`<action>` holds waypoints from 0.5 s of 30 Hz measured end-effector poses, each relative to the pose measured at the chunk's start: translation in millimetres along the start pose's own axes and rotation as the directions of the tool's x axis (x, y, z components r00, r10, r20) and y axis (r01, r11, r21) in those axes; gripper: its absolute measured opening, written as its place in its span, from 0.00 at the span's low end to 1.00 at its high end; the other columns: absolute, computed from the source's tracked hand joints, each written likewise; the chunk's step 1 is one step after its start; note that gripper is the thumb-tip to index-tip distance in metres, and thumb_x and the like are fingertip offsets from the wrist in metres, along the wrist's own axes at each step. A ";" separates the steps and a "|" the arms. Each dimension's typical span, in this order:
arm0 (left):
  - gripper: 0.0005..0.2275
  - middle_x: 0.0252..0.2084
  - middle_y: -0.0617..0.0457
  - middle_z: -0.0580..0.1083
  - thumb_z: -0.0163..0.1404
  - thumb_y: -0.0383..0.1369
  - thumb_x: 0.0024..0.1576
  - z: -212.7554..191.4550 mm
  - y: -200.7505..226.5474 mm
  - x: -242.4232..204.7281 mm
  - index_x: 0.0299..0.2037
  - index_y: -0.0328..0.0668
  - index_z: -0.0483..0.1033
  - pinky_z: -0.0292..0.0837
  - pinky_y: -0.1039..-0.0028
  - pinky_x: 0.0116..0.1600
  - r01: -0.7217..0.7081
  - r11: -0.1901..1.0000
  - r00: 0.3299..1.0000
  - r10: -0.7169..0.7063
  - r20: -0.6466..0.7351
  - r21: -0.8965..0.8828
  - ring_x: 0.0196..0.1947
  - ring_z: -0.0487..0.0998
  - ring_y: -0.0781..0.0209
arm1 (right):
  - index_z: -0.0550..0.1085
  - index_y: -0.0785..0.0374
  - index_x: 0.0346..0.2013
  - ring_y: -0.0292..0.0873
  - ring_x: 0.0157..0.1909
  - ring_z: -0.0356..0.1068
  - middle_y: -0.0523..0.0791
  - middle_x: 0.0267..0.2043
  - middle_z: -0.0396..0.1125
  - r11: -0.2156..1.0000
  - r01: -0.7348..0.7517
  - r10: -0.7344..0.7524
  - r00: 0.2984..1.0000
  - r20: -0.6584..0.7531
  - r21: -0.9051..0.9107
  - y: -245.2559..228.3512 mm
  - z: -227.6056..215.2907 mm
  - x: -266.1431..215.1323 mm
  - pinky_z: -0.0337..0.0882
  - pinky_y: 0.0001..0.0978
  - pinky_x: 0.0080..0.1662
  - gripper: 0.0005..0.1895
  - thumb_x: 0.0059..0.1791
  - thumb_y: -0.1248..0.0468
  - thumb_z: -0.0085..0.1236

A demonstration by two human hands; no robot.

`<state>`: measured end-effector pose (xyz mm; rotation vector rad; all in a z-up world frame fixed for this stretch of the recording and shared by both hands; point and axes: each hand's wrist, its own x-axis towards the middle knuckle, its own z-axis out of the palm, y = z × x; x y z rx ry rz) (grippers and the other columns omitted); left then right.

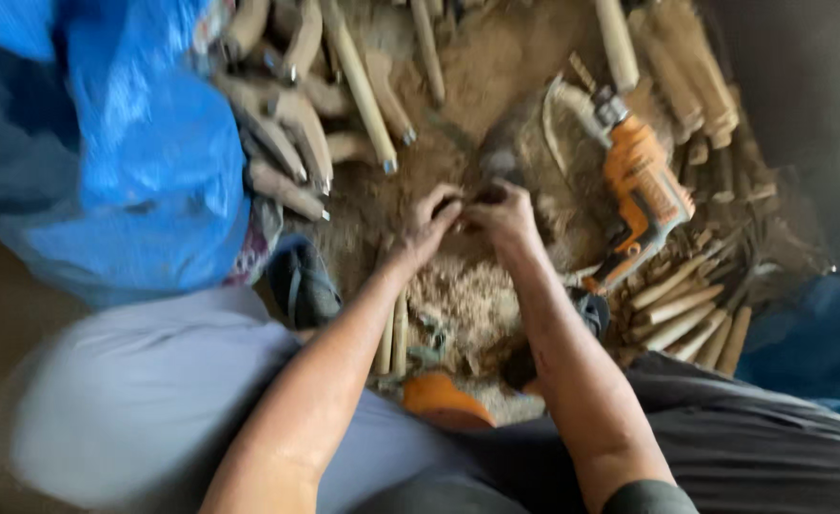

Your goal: The person sits on the floor and uses a curved metal blade to shave and shape a small cylindrical wooden piece. They repeatedly rotate the wood and scrape its surface, producing wood shavings. The person briefly picks up a longer wooden dowel, then returns to shaping the small piece.

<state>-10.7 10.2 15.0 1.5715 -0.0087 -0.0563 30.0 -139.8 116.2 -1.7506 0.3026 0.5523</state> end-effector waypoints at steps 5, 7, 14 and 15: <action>0.17 0.44 0.56 0.81 0.52 0.52 0.61 -8.5 -1.1 -7.3 0.49 0.52 0.81 0.77 0.65 0.53 0.037 0.991 0.997 -0.045 -0.059 -0.126 0.45 0.80 0.65 | 0.80 0.66 0.40 0.39 0.35 0.76 0.47 0.37 0.77 0.989 0.140 -0.139 0.990 -0.038 0.041 12.8 9.5 -4.0 0.81 0.31 0.39 0.06 0.48 0.73 0.64; 0.11 0.44 0.56 0.80 0.55 0.44 0.63 -11.9 -2.8 -5.9 0.47 0.50 0.81 0.77 0.69 0.50 -0.002 0.968 0.997 -0.017 -0.070 -0.252 0.43 0.79 0.66 | 0.81 0.64 0.39 0.39 0.35 0.77 0.47 0.38 0.78 0.969 0.235 -0.233 0.972 -0.040 0.079 17.9 13.3 -4.7 0.81 0.32 0.39 0.05 0.50 0.73 0.61; 0.02 0.37 0.57 0.78 0.56 0.30 0.61 -8.9 -11.5 9.3 0.42 0.48 0.80 0.78 0.78 0.35 0.061 0.902 0.993 -0.100 -0.069 -0.428 0.30 0.76 0.70 | 0.79 0.62 0.44 0.37 0.41 0.78 0.46 0.43 0.77 0.786 0.488 -0.528 0.849 -0.001 -0.379 19.1 16.4 -6.3 0.81 0.30 0.46 0.10 0.47 0.71 0.66; 0.03 0.36 0.57 0.78 0.56 0.29 0.61 -9.8 -11.8 10.2 0.42 0.48 0.80 0.78 0.78 0.34 0.079 0.912 0.990 -0.118 -0.073 -0.402 0.29 0.76 0.69 | 0.80 0.63 0.43 0.38 0.41 0.78 0.46 0.44 0.77 0.781 0.507 -0.545 0.838 -0.001 -0.365 18.6 17.5 -6.4 0.81 0.30 0.46 0.11 0.47 0.71 0.67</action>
